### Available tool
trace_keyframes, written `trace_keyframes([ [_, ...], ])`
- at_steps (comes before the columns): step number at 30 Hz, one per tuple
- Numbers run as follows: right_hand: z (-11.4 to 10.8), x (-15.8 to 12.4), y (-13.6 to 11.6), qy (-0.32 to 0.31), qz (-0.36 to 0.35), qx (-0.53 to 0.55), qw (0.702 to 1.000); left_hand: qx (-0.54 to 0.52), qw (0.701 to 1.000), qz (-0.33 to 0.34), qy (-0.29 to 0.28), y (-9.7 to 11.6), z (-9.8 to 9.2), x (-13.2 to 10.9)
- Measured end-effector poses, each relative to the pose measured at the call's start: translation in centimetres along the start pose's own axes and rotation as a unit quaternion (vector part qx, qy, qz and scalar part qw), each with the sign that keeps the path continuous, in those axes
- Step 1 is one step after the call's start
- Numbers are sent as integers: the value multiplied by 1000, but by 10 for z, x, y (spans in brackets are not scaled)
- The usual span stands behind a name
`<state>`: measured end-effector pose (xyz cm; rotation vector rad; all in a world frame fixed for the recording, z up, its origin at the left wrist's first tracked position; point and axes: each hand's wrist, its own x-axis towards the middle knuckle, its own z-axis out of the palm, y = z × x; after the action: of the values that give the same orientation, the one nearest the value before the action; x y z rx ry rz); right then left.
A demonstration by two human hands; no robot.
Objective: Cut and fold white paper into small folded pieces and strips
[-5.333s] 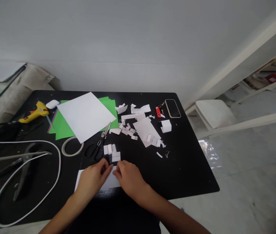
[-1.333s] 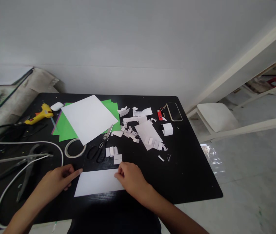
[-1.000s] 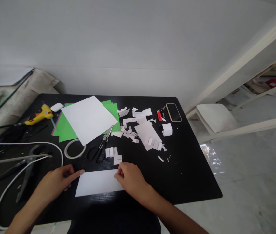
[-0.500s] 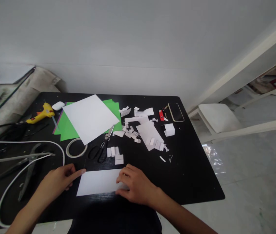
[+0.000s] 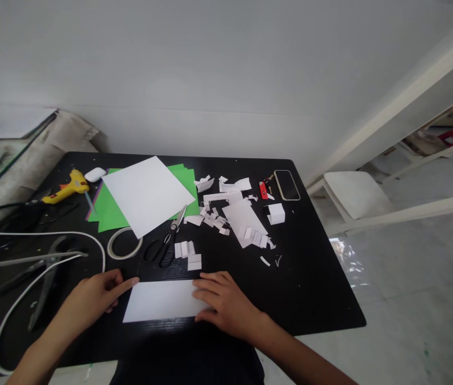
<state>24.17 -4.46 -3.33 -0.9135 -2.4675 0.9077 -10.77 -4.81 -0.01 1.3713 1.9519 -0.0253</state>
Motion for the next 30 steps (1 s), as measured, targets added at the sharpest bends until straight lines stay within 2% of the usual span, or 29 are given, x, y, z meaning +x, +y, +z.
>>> trace_keyframes([
  [4, 2, -2, 2, 10, 14, 18, 1000, -29, 999, 30, 4, -5, 1, -2],
  [6, 2, -2, 2, 15, 19, 22, 999, -57, 996, 58, 26, -7, 3, -4],
  [11, 4, 0, 3, 41, 30, 39, 998, -122, 967, 157, 161, -9, 12, -11],
  [13, 3, 3, 2, 63, 30, 62, 996, -132, 950, 206, 192, -8, 14, -14],
  [15, -1, 7, 0, 88, 40, 100, 990, -142, 936, 266, 180, -6, 15, -16],
  [18, -12, 13, -6, 121, 108, 178, 970, -180, 921, 326, 113, -3, 18, -20],
  [20, -21, 18, -11, 128, 185, 223, 948, -223, 920, 312, 85, 2, 21, -20],
  [22, -28, 22, -14, 147, 232, 263, 925, -272, 926, 249, 76, 8, 24, -20],
  [24, -33, 26, -16, 171, 245, 300, 906, -320, 929, 181, 46, 15, 26, -19],
  [25, -34, 27, -17, 182, 246, 314, 899, -337, 926, 167, 42, 19, 26, -19],
  [30, -38, 40, -20, 228, 245, 336, 880, -406, 900, 155, 32, 36, 23, -19],
])
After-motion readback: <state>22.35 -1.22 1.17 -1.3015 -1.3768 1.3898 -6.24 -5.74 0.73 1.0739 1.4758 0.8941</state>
